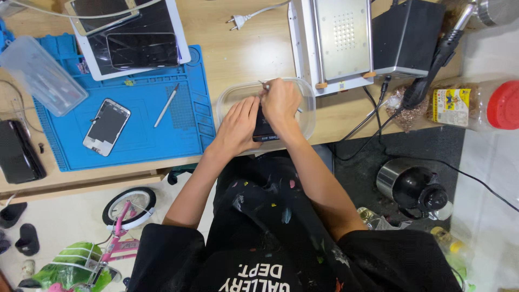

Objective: The person uses a heat gun and a metal tool to work on a black electronic component placed in a plastic container. They repeatedly apply heat and scrape the surface, occasionally adjusting the component's position.

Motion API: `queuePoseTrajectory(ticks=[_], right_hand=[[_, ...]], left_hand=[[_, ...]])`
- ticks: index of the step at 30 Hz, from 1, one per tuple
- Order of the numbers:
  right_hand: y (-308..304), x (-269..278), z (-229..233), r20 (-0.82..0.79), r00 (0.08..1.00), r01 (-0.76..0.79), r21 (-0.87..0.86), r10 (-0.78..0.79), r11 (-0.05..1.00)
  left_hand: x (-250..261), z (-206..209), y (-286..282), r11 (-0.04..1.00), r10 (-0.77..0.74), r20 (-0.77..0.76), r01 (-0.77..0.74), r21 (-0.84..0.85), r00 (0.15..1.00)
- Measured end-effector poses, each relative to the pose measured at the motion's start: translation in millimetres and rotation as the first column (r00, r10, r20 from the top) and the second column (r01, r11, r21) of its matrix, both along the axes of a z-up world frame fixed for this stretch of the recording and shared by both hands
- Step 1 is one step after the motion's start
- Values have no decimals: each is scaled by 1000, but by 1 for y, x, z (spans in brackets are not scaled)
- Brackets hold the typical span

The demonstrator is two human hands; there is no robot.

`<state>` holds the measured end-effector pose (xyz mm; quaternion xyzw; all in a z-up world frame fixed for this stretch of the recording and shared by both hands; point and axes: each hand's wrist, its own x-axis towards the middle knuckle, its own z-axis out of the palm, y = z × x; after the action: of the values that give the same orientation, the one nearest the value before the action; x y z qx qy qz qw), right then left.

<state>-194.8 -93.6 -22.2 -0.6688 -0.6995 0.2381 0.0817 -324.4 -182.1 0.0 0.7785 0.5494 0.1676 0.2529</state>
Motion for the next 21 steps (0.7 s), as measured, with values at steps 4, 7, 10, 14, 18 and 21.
queuePoseTrajectory(ticks=[4, 7, 10, 14, 18, 21], right_hand=[[-7, 1, -1, 39, 999, -9, 38, 7, 999], [0, 15, -7, -117, 990, -78, 5, 78, 997], [7, 22, -11, -156, 987, -49, -53, 40, 997], [2, 10, -7, -93, 994, 55, -4, -56, 998], [-9, -4, 1, -46, 997, 66, 33, -64, 997], [-7, -1, 0, -24, 998, 57, -68, -59, 996]], left_hand=[[1, 5, 2, 998, 3, 3, -3, -65, 1000], [2, 6, 3, 1000, -6, 4, 6, -23, 1000], [3, 6, 0, 1000, 0, -15, 0, -4, 1000], [2, 8, 2, 999, 1, -10, -2, -37, 1000], [3, 17, 5, 999, 5, 37, -3, -44, 999], [7, 20, 8, 993, -9, 26, 12, -117, 1000]])
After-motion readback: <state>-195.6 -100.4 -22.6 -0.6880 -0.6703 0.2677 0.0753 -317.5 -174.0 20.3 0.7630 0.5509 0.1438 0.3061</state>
